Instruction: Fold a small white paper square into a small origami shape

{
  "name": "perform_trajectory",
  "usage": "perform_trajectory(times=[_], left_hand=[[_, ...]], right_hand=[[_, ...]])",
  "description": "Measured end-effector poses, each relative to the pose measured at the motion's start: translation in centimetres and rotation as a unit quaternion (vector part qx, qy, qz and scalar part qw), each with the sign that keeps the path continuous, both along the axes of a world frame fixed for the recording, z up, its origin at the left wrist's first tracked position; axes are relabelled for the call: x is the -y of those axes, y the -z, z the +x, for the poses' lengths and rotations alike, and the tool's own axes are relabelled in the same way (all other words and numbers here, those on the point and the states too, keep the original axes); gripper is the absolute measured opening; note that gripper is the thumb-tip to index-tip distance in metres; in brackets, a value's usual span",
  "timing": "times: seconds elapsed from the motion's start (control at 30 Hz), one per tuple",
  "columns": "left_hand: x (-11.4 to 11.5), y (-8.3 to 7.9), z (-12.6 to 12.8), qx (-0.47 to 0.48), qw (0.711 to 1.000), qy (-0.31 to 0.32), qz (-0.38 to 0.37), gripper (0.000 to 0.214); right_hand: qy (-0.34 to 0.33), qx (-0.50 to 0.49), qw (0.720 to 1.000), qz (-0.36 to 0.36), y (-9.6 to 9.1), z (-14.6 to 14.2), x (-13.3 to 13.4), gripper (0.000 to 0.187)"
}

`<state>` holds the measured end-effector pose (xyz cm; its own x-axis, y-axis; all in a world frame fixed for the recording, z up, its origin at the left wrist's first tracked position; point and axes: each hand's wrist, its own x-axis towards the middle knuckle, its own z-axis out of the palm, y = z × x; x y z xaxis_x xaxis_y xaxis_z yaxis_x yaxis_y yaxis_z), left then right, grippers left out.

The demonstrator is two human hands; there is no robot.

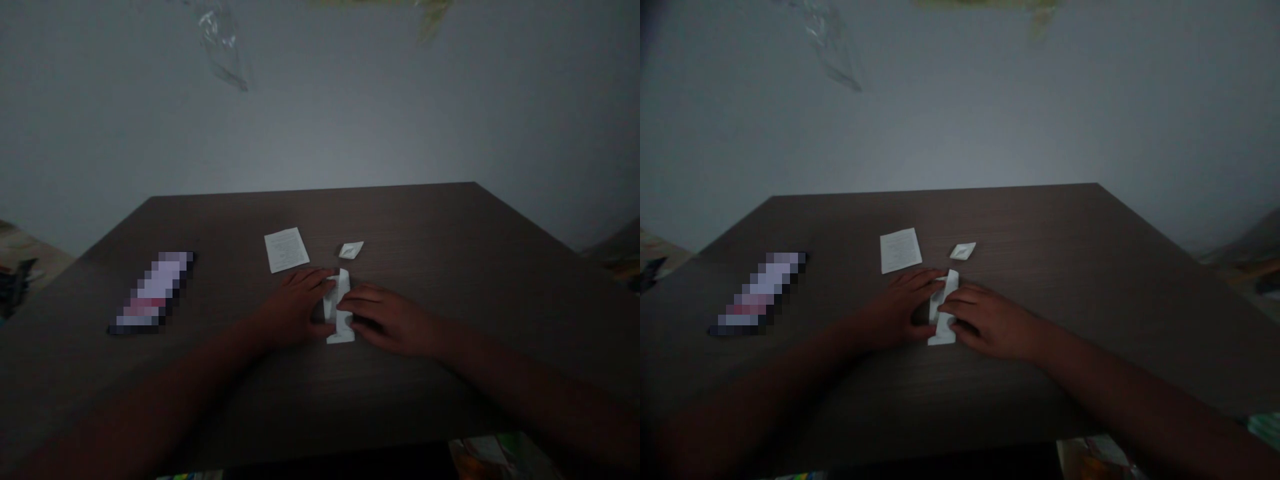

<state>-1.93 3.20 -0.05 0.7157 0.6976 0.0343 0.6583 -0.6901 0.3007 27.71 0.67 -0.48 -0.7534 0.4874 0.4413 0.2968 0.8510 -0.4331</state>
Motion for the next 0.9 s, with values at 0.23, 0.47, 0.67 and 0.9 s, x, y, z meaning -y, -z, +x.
perform_trajectory(times=[0.23, 0.47, 0.67, 0.9], left_hand=[[-0.3, 0.1, -0.4, 0.009, 1.000, 0.012, 0.002, 0.091], [0.3, -0.8, 0.0, 0.000, 1.000, -0.011, 0.012, 0.081], [0.3, -1.1, 0.4, -0.005, 0.997, -0.056, 0.056, 0.053], [0.4, -1.0, 0.3, 0.015, 0.996, 0.002, 0.092, 0.028]], right_hand=[[0.027, -0.026, 0.999, 0.025, 0.4, 0.0, -0.5, 0.039], [0.067, 0.000, 0.990, 0.122, -0.2, 0.2, -0.3, 0.069], [0.061, -0.004, 0.985, 0.163, -1.2, 0.4, -0.2, 0.022], [0.094, -0.046, 0.991, 0.084, -0.5, 0.6, -1.3, 0.024]])
